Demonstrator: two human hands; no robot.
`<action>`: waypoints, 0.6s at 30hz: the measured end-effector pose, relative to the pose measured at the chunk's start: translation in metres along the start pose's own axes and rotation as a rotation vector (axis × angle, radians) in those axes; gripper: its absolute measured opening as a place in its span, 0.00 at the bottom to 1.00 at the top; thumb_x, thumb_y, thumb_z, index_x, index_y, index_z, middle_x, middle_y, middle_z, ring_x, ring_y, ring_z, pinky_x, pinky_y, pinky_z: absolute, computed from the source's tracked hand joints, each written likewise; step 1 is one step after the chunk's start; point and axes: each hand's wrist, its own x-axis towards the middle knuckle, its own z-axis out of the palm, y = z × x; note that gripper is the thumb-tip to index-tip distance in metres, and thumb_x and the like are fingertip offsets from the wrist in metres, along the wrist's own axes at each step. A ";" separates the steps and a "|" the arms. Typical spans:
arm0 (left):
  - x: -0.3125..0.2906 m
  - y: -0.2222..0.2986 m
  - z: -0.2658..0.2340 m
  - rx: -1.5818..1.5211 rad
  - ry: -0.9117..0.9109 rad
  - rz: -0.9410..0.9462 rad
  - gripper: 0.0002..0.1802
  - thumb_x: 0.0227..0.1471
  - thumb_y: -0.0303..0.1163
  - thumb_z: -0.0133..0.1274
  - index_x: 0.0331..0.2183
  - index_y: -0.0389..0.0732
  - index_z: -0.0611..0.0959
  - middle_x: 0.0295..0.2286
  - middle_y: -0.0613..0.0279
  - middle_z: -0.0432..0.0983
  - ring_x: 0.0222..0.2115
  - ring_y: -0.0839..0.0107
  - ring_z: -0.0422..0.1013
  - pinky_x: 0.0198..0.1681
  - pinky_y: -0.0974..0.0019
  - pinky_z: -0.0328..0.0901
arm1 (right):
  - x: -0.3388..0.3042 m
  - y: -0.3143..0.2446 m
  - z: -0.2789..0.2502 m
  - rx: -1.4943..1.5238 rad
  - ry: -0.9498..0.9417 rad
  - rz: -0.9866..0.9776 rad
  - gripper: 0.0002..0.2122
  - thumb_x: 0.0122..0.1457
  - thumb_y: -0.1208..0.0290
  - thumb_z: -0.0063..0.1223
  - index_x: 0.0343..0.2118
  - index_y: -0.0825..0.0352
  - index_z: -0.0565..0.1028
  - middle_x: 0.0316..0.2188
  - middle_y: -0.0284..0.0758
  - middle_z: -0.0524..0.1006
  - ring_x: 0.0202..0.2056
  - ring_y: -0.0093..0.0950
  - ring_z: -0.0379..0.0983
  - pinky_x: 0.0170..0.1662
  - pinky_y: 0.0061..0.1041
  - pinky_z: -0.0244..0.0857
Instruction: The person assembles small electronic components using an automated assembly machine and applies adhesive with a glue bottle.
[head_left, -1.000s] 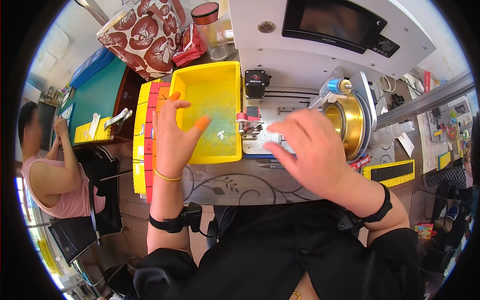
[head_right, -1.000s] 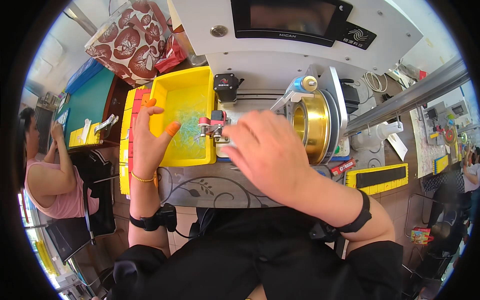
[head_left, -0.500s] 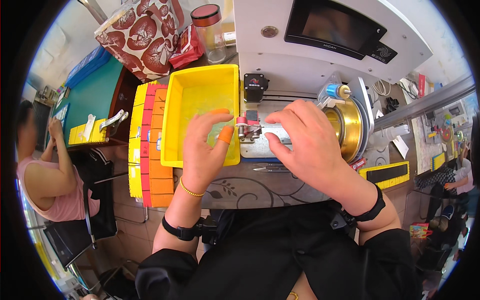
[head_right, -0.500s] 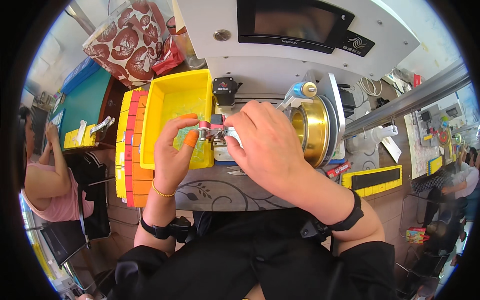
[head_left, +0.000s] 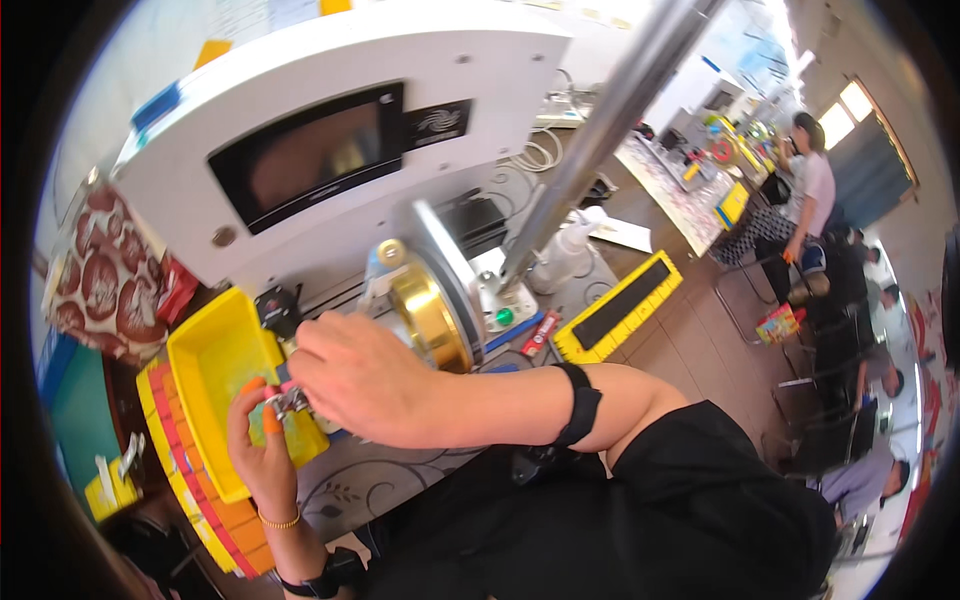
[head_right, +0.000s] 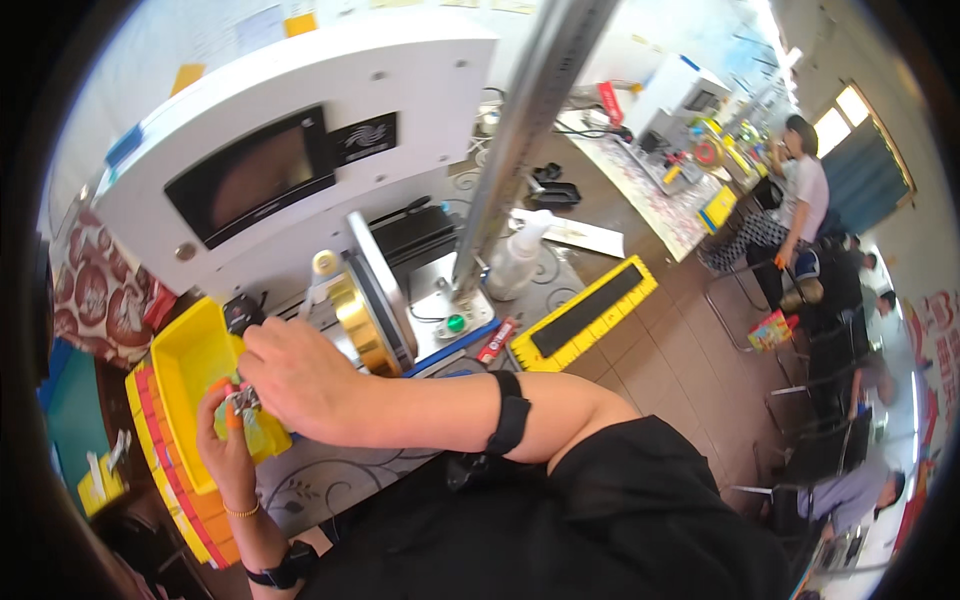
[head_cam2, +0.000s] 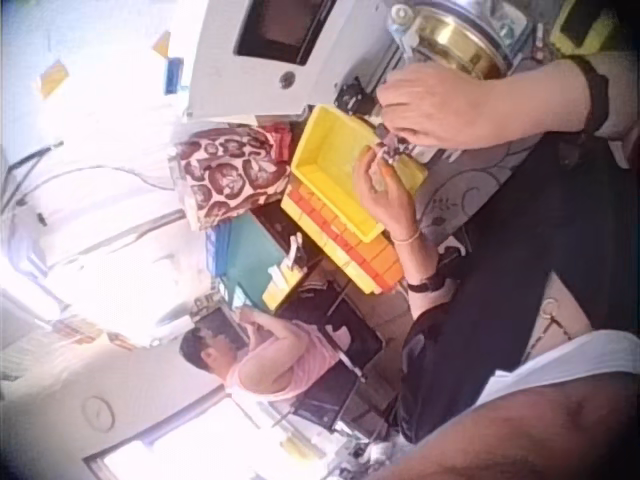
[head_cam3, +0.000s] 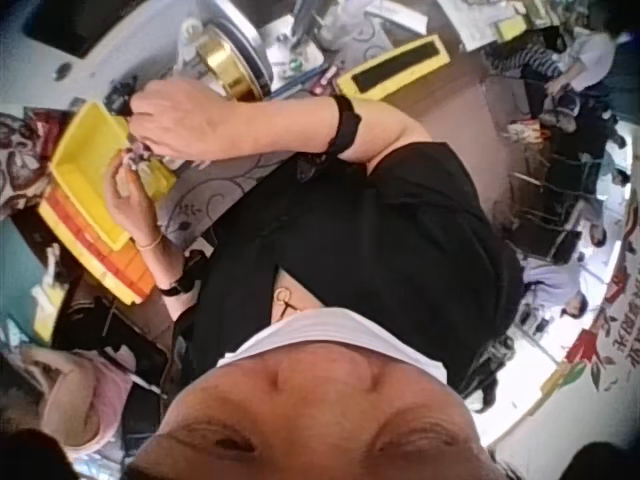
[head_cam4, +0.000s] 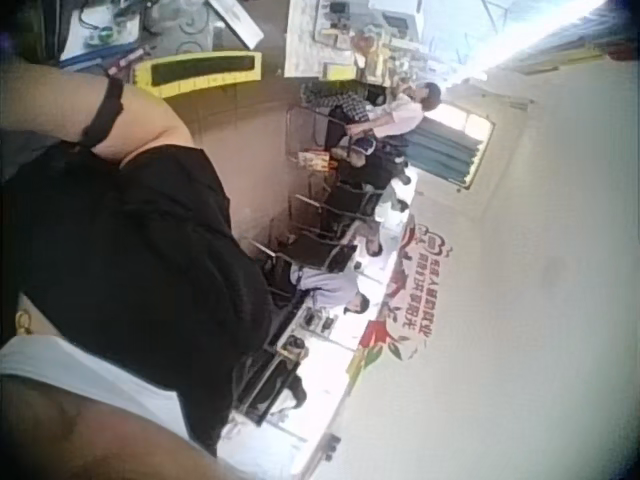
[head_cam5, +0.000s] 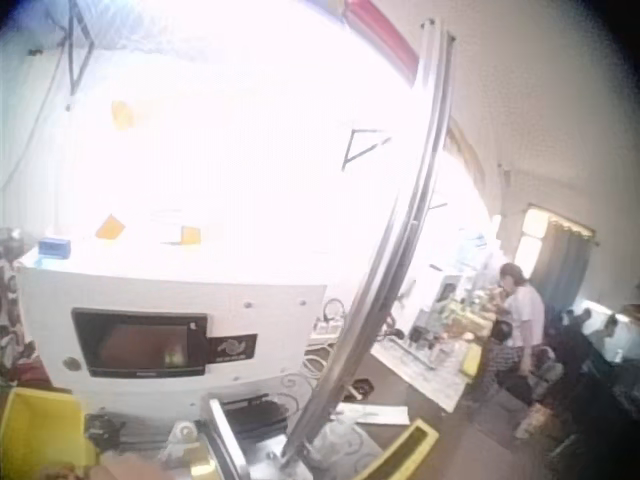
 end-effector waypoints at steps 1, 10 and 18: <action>0.001 -0.001 0.002 0.004 0.003 -0.018 0.09 0.55 0.21 0.50 0.39 0.34 0.79 0.44 0.53 0.75 0.48 0.61 0.69 0.55 0.63 0.59 | -0.001 0.000 -0.002 -0.027 0.012 0.013 0.07 0.46 0.73 0.58 0.26 0.65 0.70 0.28 0.35 0.66 0.33 0.33 0.66 0.36 0.32 0.61; -0.002 0.003 -0.004 0.087 0.024 -0.005 0.09 0.54 0.22 0.52 0.39 0.35 0.80 0.42 0.53 0.76 0.47 0.60 0.70 0.54 0.62 0.60 | -0.001 0.003 0.003 -0.036 -0.010 -0.097 0.06 0.42 0.72 0.56 0.24 0.64 0.71 0.27 0.34 0.67 0.33 0.33 0.66 0.36 0.31 0.61; 0.004 0.006 0.009 0.057 0.084 0.046 0.09 0.50 0.24 0.56 0.37 0.37 0.80 0.37 0.53 0.78 0.41 0.56 0.72 0.47 0.62 0.64 | -0.004 -0.002 -0.022 -0.125 -0.120 0.006 0.11 0.46 0.71 0.63 0.34 0.63 0.77 0.31 0.34 0.71 0.36 0.35 0.69 0.40 0.33 0.62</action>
